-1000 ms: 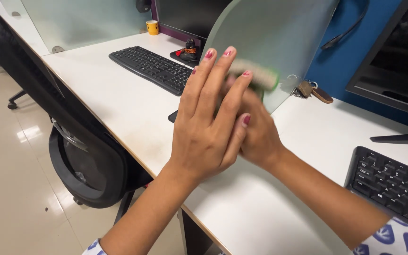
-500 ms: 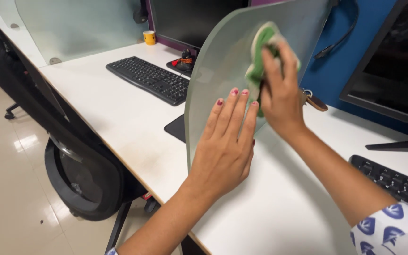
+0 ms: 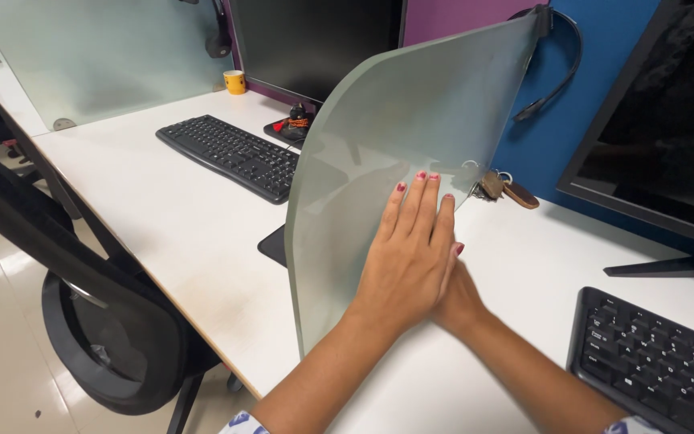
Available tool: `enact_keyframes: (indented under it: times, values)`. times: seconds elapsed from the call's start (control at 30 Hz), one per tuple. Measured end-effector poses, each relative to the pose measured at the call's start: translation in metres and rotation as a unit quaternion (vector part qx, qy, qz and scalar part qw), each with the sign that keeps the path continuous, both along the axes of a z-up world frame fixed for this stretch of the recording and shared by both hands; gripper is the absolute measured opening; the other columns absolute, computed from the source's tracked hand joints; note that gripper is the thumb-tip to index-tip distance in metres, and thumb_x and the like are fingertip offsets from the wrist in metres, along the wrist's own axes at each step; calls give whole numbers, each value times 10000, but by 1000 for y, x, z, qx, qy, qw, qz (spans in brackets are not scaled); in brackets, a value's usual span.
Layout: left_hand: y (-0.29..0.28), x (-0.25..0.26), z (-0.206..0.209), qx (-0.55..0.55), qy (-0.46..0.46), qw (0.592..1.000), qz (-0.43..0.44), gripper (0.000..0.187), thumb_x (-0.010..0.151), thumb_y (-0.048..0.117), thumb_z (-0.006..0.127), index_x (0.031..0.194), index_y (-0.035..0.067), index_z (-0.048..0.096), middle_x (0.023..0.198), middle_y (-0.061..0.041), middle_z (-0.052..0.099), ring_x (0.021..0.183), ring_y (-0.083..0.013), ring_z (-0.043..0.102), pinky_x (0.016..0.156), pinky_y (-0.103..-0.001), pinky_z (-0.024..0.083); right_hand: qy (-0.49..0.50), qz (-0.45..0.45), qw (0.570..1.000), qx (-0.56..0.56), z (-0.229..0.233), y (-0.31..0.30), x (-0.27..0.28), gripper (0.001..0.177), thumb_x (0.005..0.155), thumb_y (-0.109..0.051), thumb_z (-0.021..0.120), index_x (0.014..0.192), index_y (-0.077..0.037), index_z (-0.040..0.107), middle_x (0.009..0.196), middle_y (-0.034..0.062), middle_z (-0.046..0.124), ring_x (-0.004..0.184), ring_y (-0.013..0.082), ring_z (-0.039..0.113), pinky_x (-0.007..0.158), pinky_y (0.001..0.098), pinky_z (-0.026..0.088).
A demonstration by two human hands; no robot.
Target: The recorder is cleaning an office desk area including partitions, a monitor, a keyboard, and a mouse using a cloth.
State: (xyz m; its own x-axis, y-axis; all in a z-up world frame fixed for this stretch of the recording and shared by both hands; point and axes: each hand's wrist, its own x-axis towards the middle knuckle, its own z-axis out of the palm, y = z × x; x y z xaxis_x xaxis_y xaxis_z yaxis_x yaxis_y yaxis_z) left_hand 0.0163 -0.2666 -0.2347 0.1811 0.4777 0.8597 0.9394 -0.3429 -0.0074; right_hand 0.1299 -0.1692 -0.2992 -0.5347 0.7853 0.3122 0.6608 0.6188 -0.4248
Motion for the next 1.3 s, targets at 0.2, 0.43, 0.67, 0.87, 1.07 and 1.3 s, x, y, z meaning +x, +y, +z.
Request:
enact_keyframes:
  times: [0.2,0.43,0.67,0.87,1.07,1.3]
  values:
    - [11,1,6,16,59,995,82,600,915,95,498,1471,-122,435,1580,-292,415,1529,-374,360,1288,-457,230,219,91,921,309,81,61,-5,539,1004,-71,576,1509,-21,393,1573,261,324,1441,452,435,1144,455,427]
    - [47,9,7,15,113,987,114,566,936,105,465,1433,-164,438,1555,-338,402,1502,-410,354,1269,-471,231,244,38,931,267,46,74,2,502,984,-63,567,1470,-55,443,1509,209,418,1429,389,464,1155,439,423]
    - [70,21,-1,-21,154,970,186,585,948,163,455,1435,-163,437,1537,-326,423,1507,-395,334,1264,-460,216,254,-2,964,76,17,66,5,546,958,-177,615,1458,-70,423,1412,159,501,1346,320,498,1086,410,419]
    - [85,23,3,10,137,973,183,584,956,150,465,1465,-134,440,1514,-335,454,1503,-384,356,1267,-460,213,354,70,921,145,102,114,11,578,929,9,628,1487,-59,496,1479,145,536,1343,247,554,1111,341,450]
    - [103,31,15,-1,171,963,207,595,971,177,468,1473,-136,415,1533,-325,439,1509,-386,352,1270,-465,204,373,71,914,143,105,135,15,593,906,65,639,1478,-46,530,1456,124,575,1293,221,594,1075,312,473]
    - [118,40,-13,-76,196,948,240,636,953,216,467,1494,-108,384,1582,-295,354,1520,-373,264,1251,-462,143,337,-54,940,-6,18,138,19,556,957,-137,626,1493,-88,487,1437,108,591,1302,199,573,1051,320,449]
